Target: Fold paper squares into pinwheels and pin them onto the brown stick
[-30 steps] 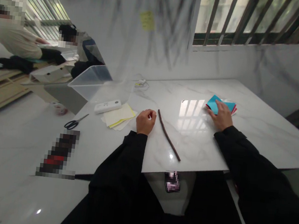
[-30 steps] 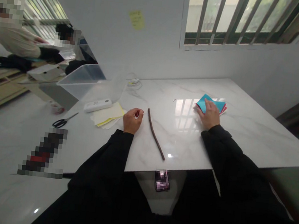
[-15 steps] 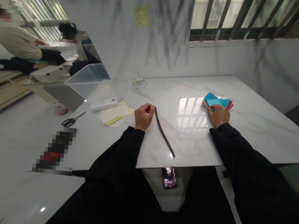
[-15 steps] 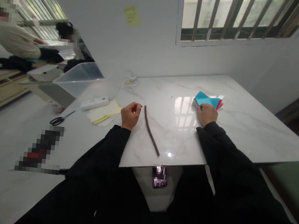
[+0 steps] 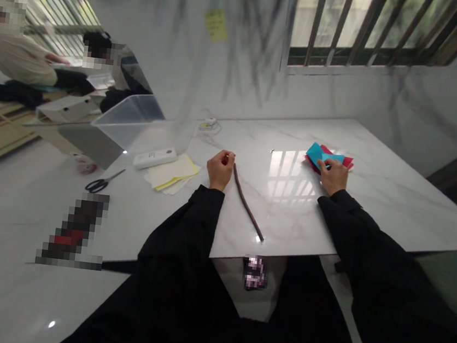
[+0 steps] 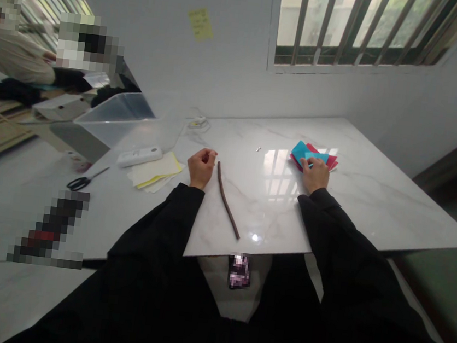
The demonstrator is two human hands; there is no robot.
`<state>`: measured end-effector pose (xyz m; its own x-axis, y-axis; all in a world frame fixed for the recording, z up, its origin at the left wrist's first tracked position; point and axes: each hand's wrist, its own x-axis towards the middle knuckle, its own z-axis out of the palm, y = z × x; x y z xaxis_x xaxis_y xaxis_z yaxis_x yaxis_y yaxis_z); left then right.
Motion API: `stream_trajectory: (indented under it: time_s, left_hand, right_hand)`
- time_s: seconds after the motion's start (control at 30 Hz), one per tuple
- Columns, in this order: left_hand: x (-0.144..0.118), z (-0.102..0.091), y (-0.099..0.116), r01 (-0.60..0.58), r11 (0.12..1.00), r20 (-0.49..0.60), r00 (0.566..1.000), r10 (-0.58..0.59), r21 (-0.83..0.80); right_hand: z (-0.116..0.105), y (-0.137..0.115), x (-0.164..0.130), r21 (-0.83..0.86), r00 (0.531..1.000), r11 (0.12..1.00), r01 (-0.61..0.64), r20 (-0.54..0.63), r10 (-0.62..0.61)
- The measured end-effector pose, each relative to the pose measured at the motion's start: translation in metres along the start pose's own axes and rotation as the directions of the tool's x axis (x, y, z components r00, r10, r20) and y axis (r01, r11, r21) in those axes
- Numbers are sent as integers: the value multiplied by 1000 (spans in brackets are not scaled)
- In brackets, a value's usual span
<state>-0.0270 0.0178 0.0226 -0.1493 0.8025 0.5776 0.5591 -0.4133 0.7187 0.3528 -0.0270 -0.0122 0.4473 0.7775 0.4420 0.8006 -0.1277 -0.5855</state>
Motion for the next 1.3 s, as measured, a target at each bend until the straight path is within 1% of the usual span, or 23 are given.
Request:
stream_trajectory:
  time_s: [0.07,0.13,0.27,0.33,0.4,0.47,0.57,0.63,0.67,0.7,0.73,0.8,0.87,0.9,0.93,0.97,1.0,1.03,1.07,1.13,1.17,1.23,1.3]
  left_hand:
    - [-1,-2,-3,31,999,-11,999,-31,-8]
    - [-2,-4,-3,46,998,-4,999,-47,-49]
    - [-5,-3,4,66,982,26,998,-62,-178]
    - [-6,-1,7,75,972,34,997,-70,-222]
    - [-6,1,9,104,947,72,994,-86,-303]
    - [-6,3,11,177,882,161,980,-117,-437]
    - [-6,2,16,347,711,342,926,-158,-612]
    - [-8,-1,22,462,594,479,866,-142,-659]
    - [-9,-3,25,514,544,546,829,-117,-664]
    - [-11,-4,27,556,502,602,794,-87,-662]
    - [-13,-5,29,586,474,640,766,-59,-657]
    - [-15,-3,28,605,458,662,748,-46,-652]
    - [-16,2,22,581,485,610,784,-116,-654]
    - [-15,5,18,563,504,560,809,-177,-655]
    - [-14,8,13,547,521,503,831,-239,-656]
    - [-12,11,7,532,531,446,845,-294,-659]
    - [-10,12,3,519,535,401,855,-330,-666]
    - [-7,13,-1,509,537,371,860,-351,-673]
    - [-6,14,-3,503,538,355,863,-360,-677]
    - [-4,13,-5,501,546,354,864,-358,-671]
    - [-5,13,-4,506,553,363,862,-355,-662]
    - [-8,13,-2,517,568,383,856,-347,-641]
    - [-12,15,-1,528,588,404,849,-342,-613]
  right_hand:
    - [-1,4,2,66,995,995,-70,-70,75]
    - [-3,7,5,146,974,978,-146,-154,168]
    - [-11,11,10,294,889,927,-231,-324,324]
    - [-18,8,11,309,845,926,-216,-416,336]
    - [-27,-2,11,288,822,942,-171,-485,298]
    - [-35,-20,8,246,832,963,-110,-508,225]
    - [-39,-60,-1,138,875,990,41,-484,31]
    - [-31,-89,-11,93,910,979,184,-392,-134]
    - [-24,-103,-16,93,916,957,276,-328,-232]
    - [-15,-116,-22,106,904,922,372,-268,-334]
    - [-4,-127,-28,132,874,872,470,-209,-439]
    - [20,-144,-41,197,767,745,638,-67,-639]
    - [41,-155,-52,254,674,659,708,38,-738]
    - [49,-158,-56,273,642,634,723,74,-763]
    - [54,-160,-59,288,625,622,729,90,-775]
    - [57,-161,-62,301,625,619,726,87,-776]
    - [58,-162,-63,314,644,628,712,64,-762]
    - [57,-162,-63,328,684,652,683,24,-729]
    - [55,-161,-62,346,742,690,636,-26,-670]
    - [50,-159,-58,407,859,767,496,-102,-502]
    - [48,-157,-55,453,906,791,412,-108,-410]
    - [46,-152,-50,565,967,792,229,-41,-251]
    - [48,-147,-46,648,983,758,67,86,-161]
